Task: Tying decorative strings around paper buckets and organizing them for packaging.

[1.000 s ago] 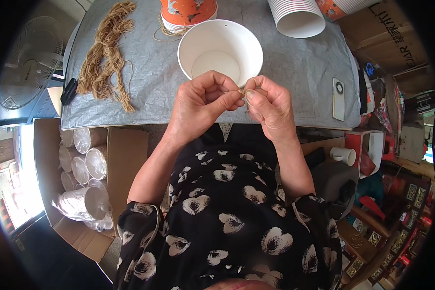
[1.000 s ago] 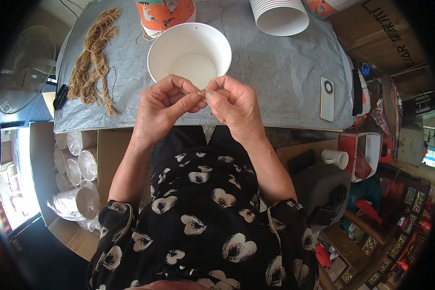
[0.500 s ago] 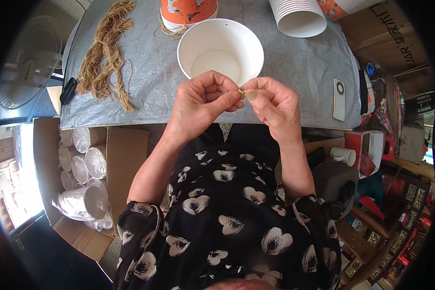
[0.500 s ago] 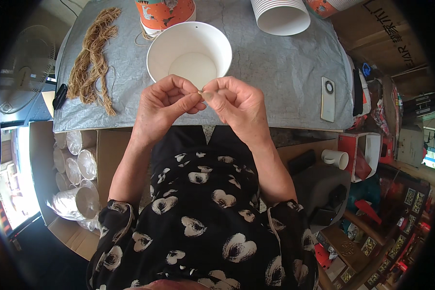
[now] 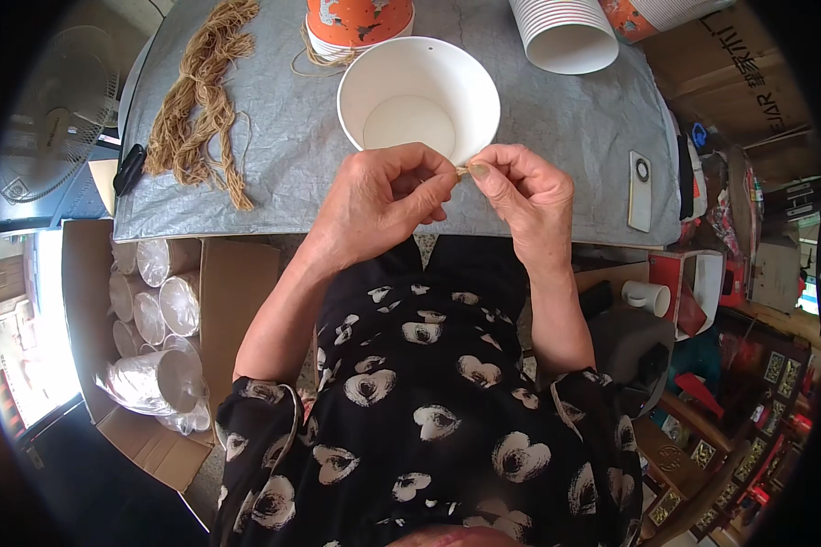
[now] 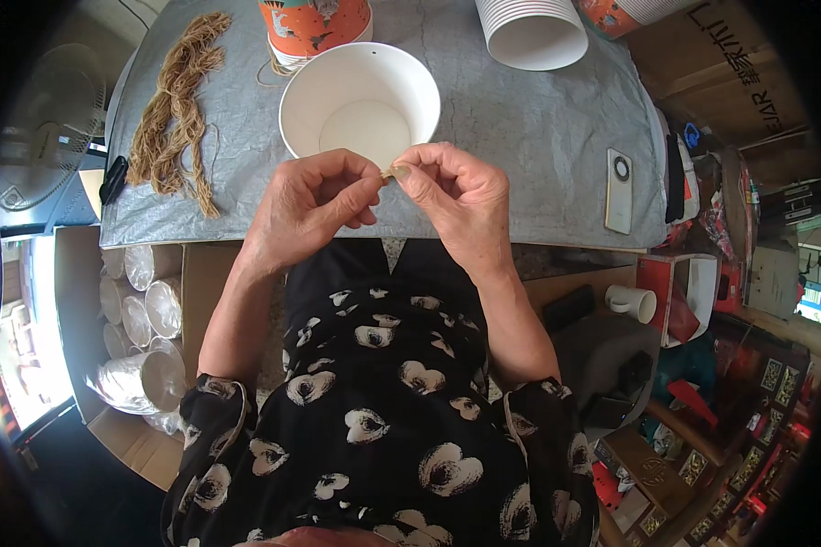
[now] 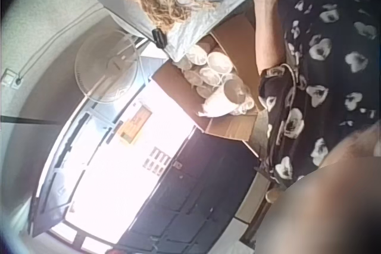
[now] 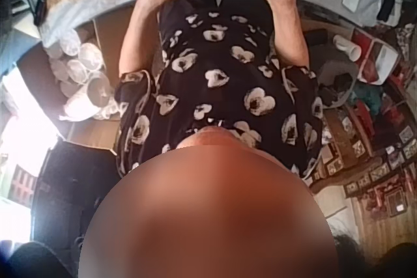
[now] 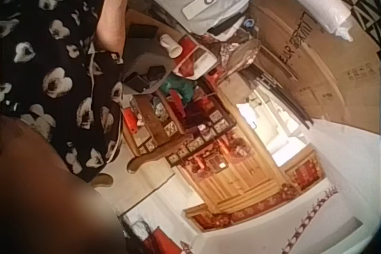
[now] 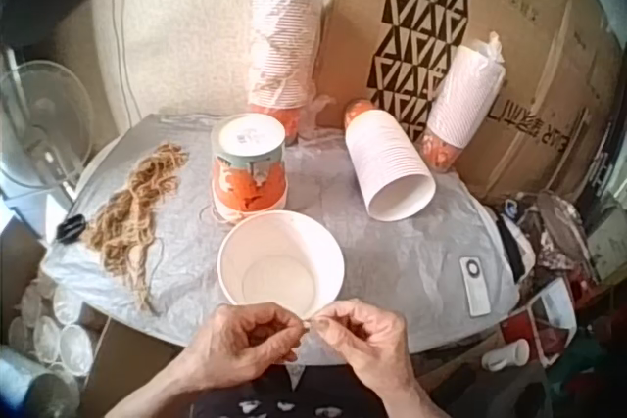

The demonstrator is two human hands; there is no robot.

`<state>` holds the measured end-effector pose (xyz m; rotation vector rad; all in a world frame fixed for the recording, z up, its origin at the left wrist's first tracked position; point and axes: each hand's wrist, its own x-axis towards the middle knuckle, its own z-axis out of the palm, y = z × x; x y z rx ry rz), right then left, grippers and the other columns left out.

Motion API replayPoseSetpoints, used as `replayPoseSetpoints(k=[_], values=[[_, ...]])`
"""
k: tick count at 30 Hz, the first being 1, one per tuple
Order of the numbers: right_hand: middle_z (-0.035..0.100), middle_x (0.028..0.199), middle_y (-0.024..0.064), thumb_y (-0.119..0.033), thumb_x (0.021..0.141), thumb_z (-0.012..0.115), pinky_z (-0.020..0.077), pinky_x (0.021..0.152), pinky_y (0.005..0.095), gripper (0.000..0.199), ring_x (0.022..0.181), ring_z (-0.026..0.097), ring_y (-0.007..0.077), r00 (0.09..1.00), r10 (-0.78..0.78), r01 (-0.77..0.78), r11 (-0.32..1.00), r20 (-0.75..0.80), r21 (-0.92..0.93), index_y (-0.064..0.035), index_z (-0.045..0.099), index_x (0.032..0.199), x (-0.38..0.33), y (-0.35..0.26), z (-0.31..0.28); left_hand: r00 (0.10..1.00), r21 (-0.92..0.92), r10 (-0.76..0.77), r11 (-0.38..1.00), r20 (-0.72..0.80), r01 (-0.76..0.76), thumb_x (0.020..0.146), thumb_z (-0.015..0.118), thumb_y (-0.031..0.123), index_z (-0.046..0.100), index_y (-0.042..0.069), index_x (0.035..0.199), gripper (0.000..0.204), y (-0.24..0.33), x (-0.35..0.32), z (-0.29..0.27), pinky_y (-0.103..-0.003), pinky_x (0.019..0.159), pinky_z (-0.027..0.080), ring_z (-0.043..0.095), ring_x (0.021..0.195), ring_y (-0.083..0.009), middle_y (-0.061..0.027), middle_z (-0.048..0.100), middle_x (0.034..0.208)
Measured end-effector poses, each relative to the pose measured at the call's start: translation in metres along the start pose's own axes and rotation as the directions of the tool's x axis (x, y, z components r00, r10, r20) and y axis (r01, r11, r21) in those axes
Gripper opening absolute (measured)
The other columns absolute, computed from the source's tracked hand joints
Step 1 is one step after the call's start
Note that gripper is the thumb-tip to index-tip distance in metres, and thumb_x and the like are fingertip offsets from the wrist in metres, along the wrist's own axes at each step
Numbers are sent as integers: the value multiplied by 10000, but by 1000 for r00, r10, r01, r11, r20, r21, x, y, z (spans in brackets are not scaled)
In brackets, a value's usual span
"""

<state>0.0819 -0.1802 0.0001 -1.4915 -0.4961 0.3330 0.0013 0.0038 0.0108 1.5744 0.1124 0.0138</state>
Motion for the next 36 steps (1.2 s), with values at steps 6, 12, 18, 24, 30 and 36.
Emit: replayPoseSetpoints(k=[6,12,18,24,30,36], values=[[603,722,-72,-108,979,725,358,562,170,117,633,462,-7,999,-40,40,999,10,-27,6,742,1000,0,5,-5,999,42,-25,999,22,24,994,640,106,721,-43,998,169,0,0,-1,-202,535,424,531,607,-16,35,625,714],[606,723,-72,-110,978,725,353,562,168,118,632,462,-6,999,-37,37,999,-13,7,7,736,978,0,4,-5,1000,74,-12,997,26,10,968,579,67,742,-16,1045,198,-1,0,-1,-218,541,359,440,615,-1,68,564,683],[641,768,-59,-100,975,725,387,582,167,114,664,503,-5,1000,-5,7,997,-28,72,10,731,1003,-1,5,-7,1000,33,1,999,-5,-1,966,619,68,748,0,1043,164,-6,2,2,-231,529,328,399,593,-8,87,486,644],[654,815,-54,-84,979,712,410,612,167,123,697,524,-1,1000,-4,4,1000,11,13,26,715,1036,-5,-9,-11,985,111,161,982,-64,-154,923,781,122,761,43,990,105,-7,2,8,-243,502,299,337,534,-20,103,392,557],[623,766,-51,-84,940,741,411,608,205,91,671,498,20,986,12,22,979,168,-204,-1,705,949,-10,-10,-31,943,410,332,865,-37,-288,920,773,103,749,55,967,72,-7,-2,6,-255,512,401,486,534,-42,1,541,572],[592,771,-4,-29,939,716,365,590,208,68,671,503,45,988,-33,33,999,153,3,25,693,904,-21,-24,-37,885,565,465,734,-15,-376,922,730,122,670,75,984,98,-11,-9,11,-401,585,563,698,709,-306,-50,683,914]])
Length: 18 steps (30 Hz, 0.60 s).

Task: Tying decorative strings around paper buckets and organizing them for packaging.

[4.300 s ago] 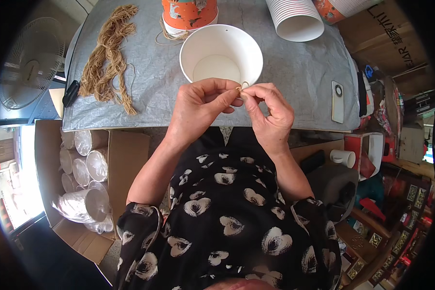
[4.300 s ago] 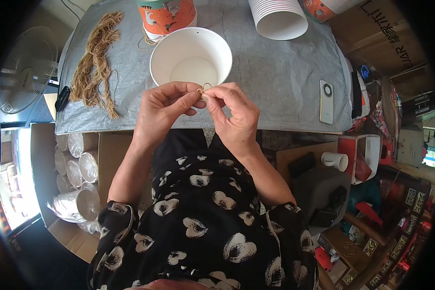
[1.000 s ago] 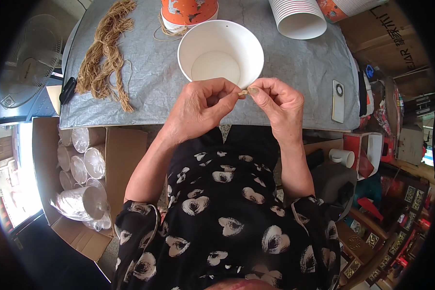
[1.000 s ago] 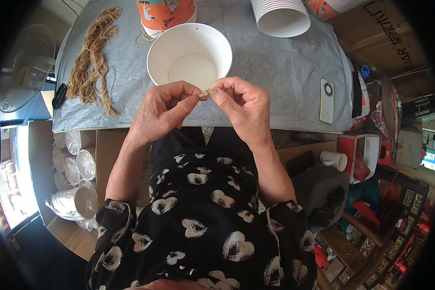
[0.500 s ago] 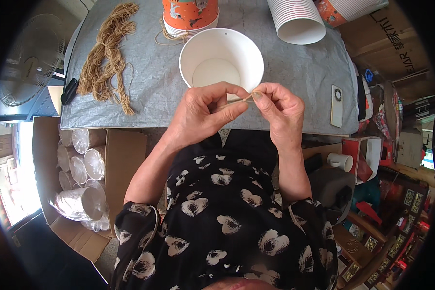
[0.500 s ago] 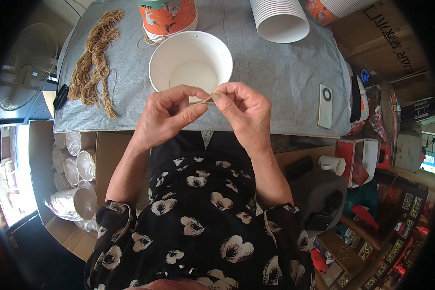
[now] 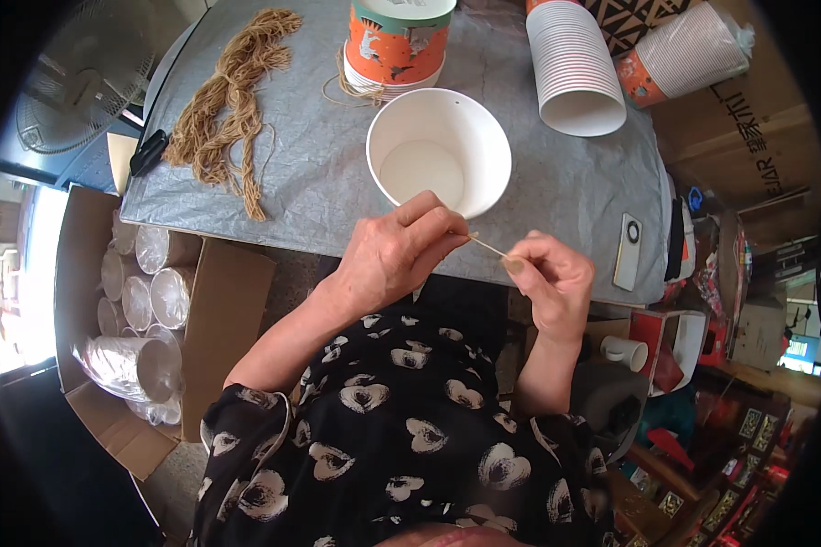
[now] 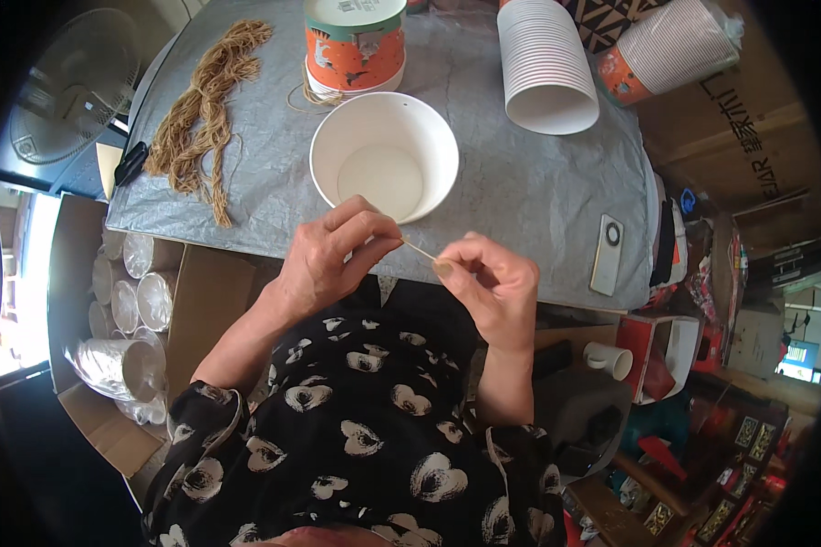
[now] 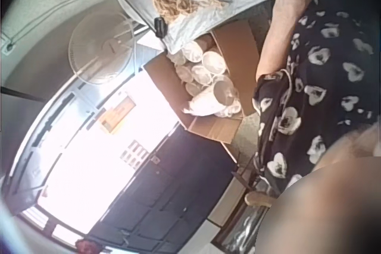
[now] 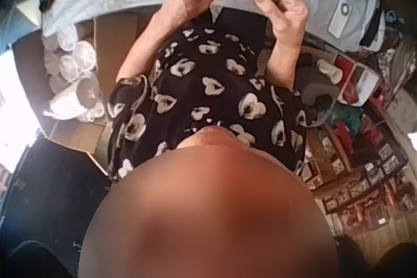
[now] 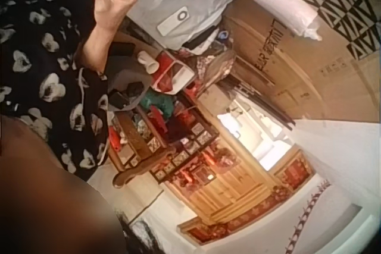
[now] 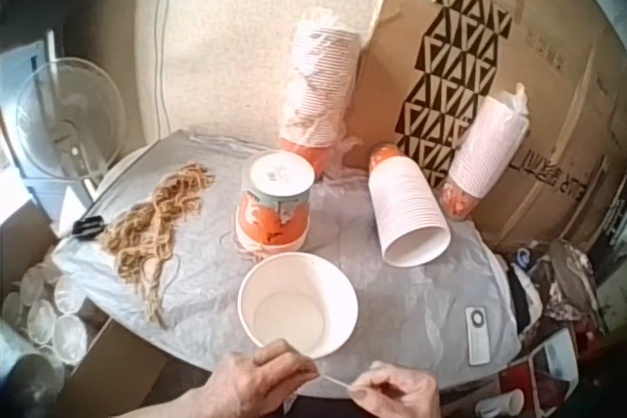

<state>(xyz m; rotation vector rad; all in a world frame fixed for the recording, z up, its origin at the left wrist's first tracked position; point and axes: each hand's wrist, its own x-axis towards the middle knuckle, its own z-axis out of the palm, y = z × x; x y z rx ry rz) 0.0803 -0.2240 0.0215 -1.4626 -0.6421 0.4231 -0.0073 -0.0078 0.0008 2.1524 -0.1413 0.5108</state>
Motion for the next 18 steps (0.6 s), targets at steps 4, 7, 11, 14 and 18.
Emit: replayPoseSetpoints(k=[4,7,11,14,18], values=[[552,745,25,-19,913,694,325,551,228,80,623,445,66,993,-85,99,978,-81,184,45,651,892,-8,-7,-13,989,92,32,996,-145,-18,910,739,92,670,79,1014,125,-7,-4,4,-358,586,570,715,740,-276,-46,711,972],[475,728,28,-52,918,683,318,529,242,124,593,418,84,973,-163,202,945,-165,257,46,615,885,-12,-12,-22,994,116,-44,992,-98,56,890,762,82,687,95,1013,145,-18,-14,4,-321,593,572,725,736,-237,-31,734,1054],[456,728,14,-61,953,657,320,521,246,110,575,390,83,964,-168,226,924,-204,308,39,611,943,-11,-7,-32,999,211,12,977,-30,-6,874,795,146,700,111,982,148,-20,-16,-2,-318,573,563,711,662,-219,-10,738,1066],[455,706,6,-64,986,628,324,517,245,93,569,389,79,955,-82,181,923,-284,340,28,618,994,-7,-4,-34,993,362,43,932,-108,-1,865,806,168,715,106,965,149,-20,-12,-12,-338,575,565,716,684,-238,-37,732,921],[540,727,23,-105,1023,622,360,502,229,121,561,431,72,942,10,108,938,-335,331,-5,643,1088,-3,0,-26,969,332,-56,933,-239,135,889,760,82,717,99,1070,186,-26,-4,2,-376,625,587,733,753,-286,-86,729,1028]])
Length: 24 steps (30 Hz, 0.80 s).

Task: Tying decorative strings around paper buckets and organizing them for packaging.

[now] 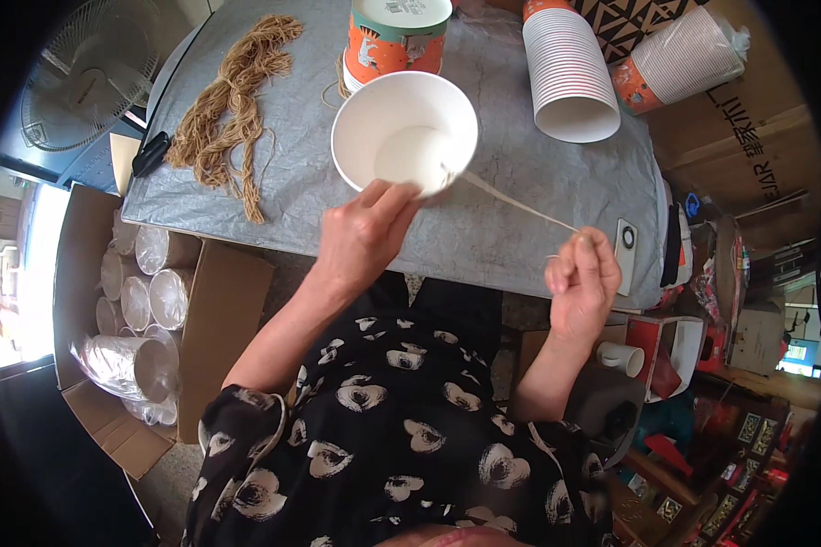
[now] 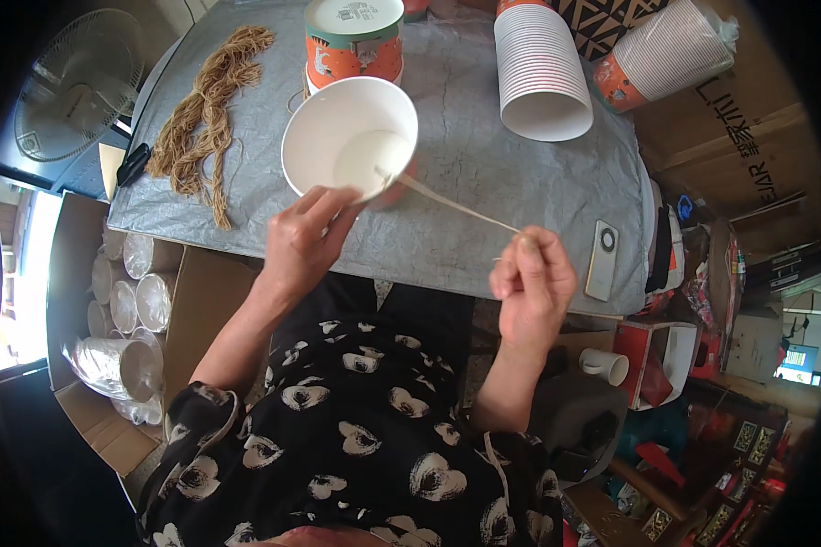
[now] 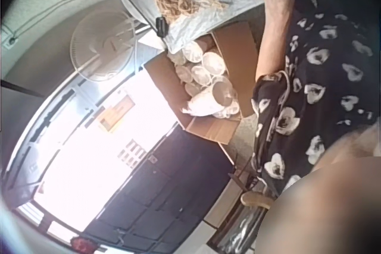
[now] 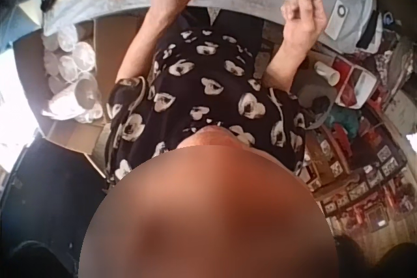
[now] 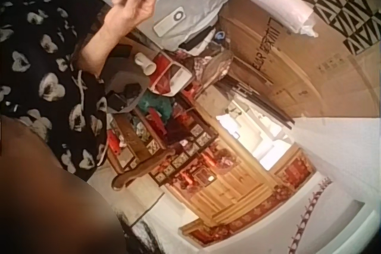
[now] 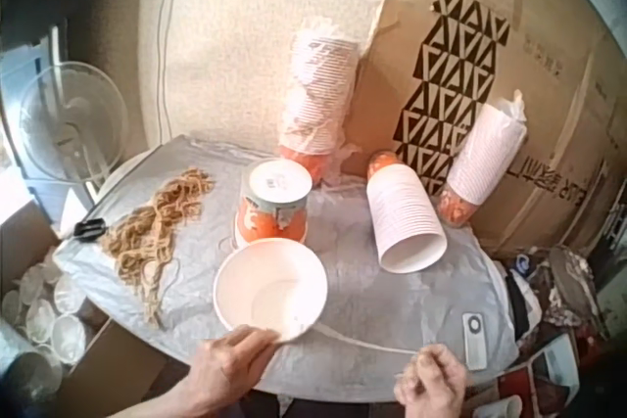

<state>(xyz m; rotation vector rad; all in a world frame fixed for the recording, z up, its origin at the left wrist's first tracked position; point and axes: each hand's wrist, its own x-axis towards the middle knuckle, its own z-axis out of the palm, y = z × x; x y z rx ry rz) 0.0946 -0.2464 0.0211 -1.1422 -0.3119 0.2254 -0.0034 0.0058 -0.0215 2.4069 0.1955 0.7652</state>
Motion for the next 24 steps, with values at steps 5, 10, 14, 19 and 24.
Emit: replayPoseSetpoints(k=[5,10,14,19,24], values=[[665,1250,163,-62,968,700,455,612,229,125,768,610,114,996,2,6,996,86,-87,-7,731,1076,1,25,11,999,-590,-6,807,52,35,930,677,-27,657,8,1221,294,43,13,21,-295,636,596,767,809,-186,-71,746,1083],[562,1420,189,-68,953,722,497,1019,365,128,1296,570,242,985,82,-69,994,153,-89,-24,752,1069,-8,48,25,906,-775,-41,501,422,384,950,721,68,626,-28,1210,293,60,-3,31,-254,574,562,737,762,-115,-79,735,933],[546,1450,203,-60,956,714,501,990,369,127,1376,509,256,977,133,-128,991,167,-38,-24,758,1070,-13,57,25,847,-789,-135,313,514,528,1000,685,125,690,-36,1124,203,52,-13,42,-210,577,543,683,694,-71,-50,734,815],[577,1437,127,-120,985,689,494,790,296,169,1048,592,106,984,165,-175,969,72,176,-36,738,1124,-7,62,8,902,-597,-112,715,418,365,944,734,88,764,3,969,93,25,-15,15,-252,599,528,662,691,-85,-42,713,834],[584,1449,64,-194,1021,653,516,821,317,176,975,599,85,958,286,-283,922,27,263,-106,712,1162,2,66,-17,900,-456,-65,845,431,279,918,735,69,734,24,946,53,-3,-33,0,-265,608,525,653,753,-120,-57,684,918]])
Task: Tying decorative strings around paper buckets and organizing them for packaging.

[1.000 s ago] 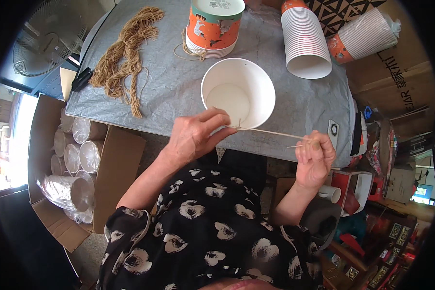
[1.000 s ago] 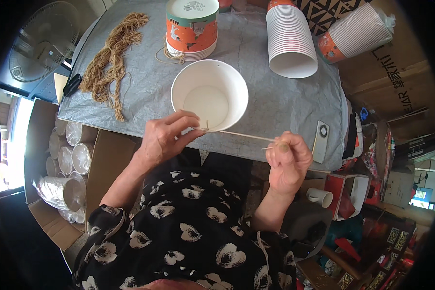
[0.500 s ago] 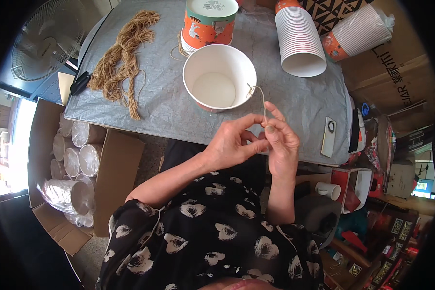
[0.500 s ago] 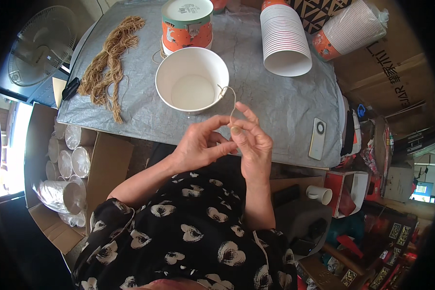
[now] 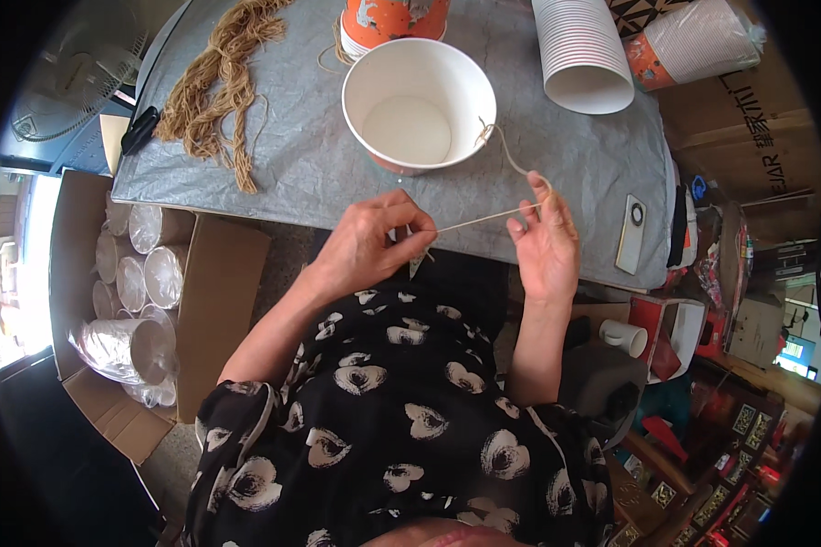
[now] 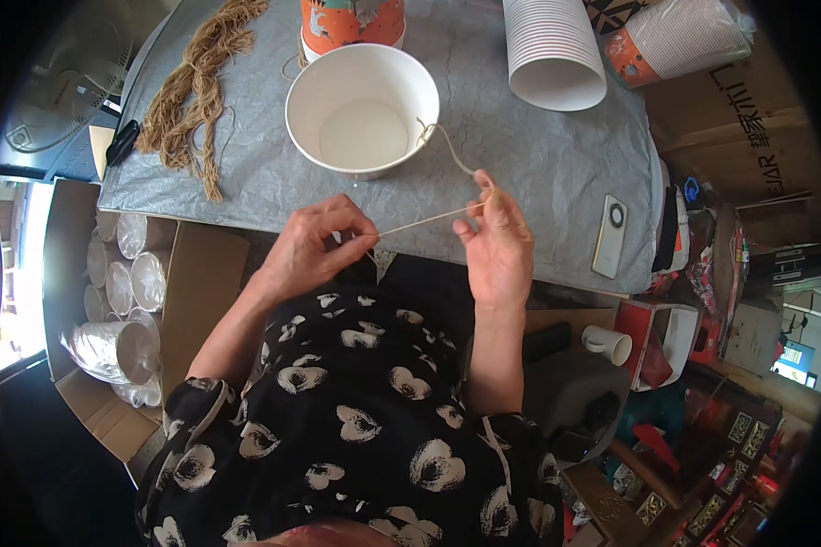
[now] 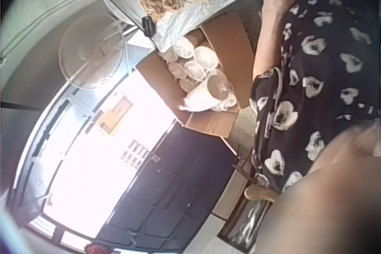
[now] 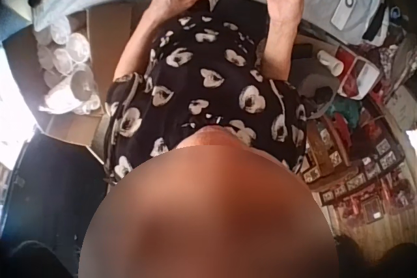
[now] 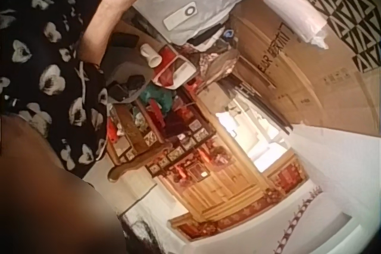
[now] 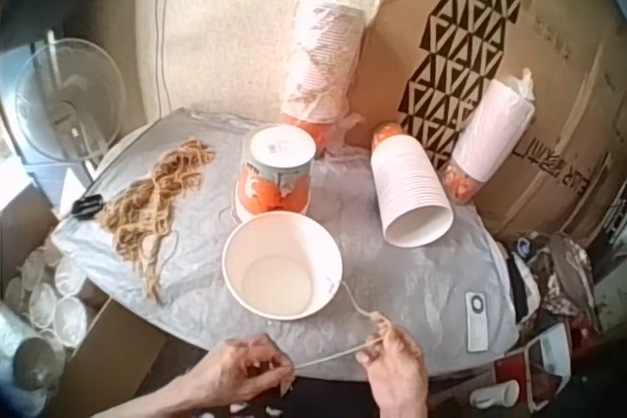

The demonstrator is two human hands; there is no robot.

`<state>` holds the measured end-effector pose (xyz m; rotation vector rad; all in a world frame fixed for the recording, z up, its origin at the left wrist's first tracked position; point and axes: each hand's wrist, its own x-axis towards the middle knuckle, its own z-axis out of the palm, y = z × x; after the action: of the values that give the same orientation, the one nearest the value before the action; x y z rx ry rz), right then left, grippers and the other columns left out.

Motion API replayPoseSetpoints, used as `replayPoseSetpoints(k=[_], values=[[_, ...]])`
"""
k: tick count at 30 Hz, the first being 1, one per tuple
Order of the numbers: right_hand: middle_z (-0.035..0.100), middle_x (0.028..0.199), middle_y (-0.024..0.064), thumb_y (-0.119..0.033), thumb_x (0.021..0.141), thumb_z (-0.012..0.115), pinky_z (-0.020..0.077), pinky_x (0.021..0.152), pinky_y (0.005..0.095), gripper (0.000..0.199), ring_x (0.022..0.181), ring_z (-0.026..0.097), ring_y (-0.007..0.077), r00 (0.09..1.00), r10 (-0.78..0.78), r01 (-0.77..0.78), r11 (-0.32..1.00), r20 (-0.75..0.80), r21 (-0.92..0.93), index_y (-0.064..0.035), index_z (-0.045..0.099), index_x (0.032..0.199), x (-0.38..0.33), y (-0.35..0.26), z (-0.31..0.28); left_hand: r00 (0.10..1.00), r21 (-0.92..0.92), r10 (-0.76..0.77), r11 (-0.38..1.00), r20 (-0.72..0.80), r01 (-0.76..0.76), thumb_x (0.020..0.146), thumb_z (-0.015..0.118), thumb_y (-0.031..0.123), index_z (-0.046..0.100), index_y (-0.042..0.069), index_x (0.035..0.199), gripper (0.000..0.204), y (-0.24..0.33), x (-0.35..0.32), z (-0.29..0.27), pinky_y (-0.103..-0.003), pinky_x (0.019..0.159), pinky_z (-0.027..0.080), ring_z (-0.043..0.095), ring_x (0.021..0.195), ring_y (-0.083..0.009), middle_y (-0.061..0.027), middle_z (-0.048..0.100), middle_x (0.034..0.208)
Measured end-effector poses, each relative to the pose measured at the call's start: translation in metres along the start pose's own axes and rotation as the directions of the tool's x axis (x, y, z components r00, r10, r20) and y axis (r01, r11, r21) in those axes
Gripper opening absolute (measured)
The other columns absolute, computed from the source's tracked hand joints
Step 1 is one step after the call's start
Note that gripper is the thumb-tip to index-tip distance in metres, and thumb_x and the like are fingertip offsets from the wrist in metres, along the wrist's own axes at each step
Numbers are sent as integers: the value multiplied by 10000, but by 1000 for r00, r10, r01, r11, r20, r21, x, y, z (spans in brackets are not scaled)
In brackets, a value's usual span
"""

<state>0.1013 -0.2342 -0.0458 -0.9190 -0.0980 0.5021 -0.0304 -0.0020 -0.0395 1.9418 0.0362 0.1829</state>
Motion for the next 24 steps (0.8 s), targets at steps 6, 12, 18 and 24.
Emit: replayPoseSetpoints(k=[6,12,18,24], values=[[632,1338,57,-189,1032,635,501,780,303,166,911,580,101,1000,15,-18,990,22,137,-122,700,1169,15,7,-25,979,-163,-198,969,-51,188,977,697,98,699,30,977,68,-15,-15,-22,-231,658,505,627,860,-81,4,691,997],[666,1233,57,-189,1032,637,470,718,299,165,847,561,108,998,56,-61,987,40,147,-96,698,1154,16,20,-14,967,-197,-240,956,-85,220,999,690,131,702,24,1042,116,-18,-14,-19,-227,680,534,686,862,-71,-14,727,956],[676,1191,70,-170,1017,660,462,646,280,190,783,583,103,989,132,-135,990,71,46,-60,712,1162,-4,31,15,981,-298,-185,941,-52,162,979,703,94,631,32,1296,331,-2,3,16,-214,589,533,733,881,-100,-58,734,1186],[658,1156,75,-83,915,779,420,606,207,132,815,565,64,988,-32,92,906,150,-413,-13,775,1026,-18,26,43,966,-554,-251,797,58,241,1010,680,150,669,1,1284,312,5,18,36,-202,536,516,695,729,-69,-55,752,984]])
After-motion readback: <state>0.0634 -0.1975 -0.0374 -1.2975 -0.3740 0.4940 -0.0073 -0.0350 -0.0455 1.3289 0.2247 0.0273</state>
